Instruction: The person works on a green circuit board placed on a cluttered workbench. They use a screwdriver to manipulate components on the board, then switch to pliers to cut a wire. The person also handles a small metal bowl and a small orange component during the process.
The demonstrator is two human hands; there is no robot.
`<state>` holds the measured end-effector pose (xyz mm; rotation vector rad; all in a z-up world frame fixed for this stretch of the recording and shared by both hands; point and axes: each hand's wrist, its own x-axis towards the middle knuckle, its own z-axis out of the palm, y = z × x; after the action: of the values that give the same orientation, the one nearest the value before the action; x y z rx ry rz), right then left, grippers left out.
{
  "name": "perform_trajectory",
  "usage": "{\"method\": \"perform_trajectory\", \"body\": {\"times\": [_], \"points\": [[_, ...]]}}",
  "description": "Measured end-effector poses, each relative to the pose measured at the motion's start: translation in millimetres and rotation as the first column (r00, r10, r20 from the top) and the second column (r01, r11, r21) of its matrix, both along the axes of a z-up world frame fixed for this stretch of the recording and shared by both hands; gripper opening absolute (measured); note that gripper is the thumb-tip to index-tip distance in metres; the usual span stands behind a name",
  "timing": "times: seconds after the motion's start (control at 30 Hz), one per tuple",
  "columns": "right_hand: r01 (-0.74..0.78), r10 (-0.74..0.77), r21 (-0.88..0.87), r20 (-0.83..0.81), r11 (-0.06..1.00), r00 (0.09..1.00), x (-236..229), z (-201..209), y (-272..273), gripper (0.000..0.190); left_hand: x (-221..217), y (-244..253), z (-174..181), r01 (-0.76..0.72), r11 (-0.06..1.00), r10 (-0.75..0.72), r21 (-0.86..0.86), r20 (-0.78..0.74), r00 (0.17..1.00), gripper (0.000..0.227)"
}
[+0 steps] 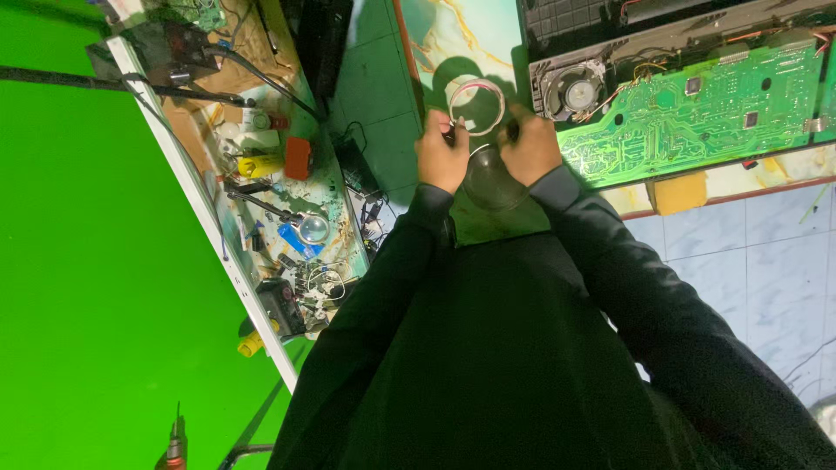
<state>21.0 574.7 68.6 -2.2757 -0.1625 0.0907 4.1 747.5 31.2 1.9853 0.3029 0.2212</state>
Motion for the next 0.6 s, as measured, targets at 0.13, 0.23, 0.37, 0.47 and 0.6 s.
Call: {"method": "perform_trajectory", "body": {"times": [0.13,0.23,0.37,0.47,0.6], "points": [[-0.075,0.079,-0.102,0.036,0.992,0.996,16,-39,-4,0.026,14,-2,-28,-0.004,0.993,0.01,0.12,-0.05,0.999,0.025],[-0.129,0.114,-0.428,-0.061,0.894,0.992,21,-66,-9,0.025,12,-4,-38,0.048,0.989,-0.05,0.14,0.006,0.999,0.024],[-0.076,0.079,-0.03,0.103,0.997,0.992,1,-37,-26,0.031,-3,-2,-22,0.077,0.955,-0.062,0.286,-0.06,0.996,0.032],[-0.17,0.171,-0.04,0.014,0.985,0.985,-23,-20,-41,0.03,-30,6,-14,0.233,0.83,-0.186,0.506,-0.142,0.972,0.028],[-0.198,0.265,-0.492,0.068,0.848,0.962,-76,-55,-67,0.041,-49,10,-19,0.385,0.841,-0.195,0.381,-0.45,0.872,0.054]]}}
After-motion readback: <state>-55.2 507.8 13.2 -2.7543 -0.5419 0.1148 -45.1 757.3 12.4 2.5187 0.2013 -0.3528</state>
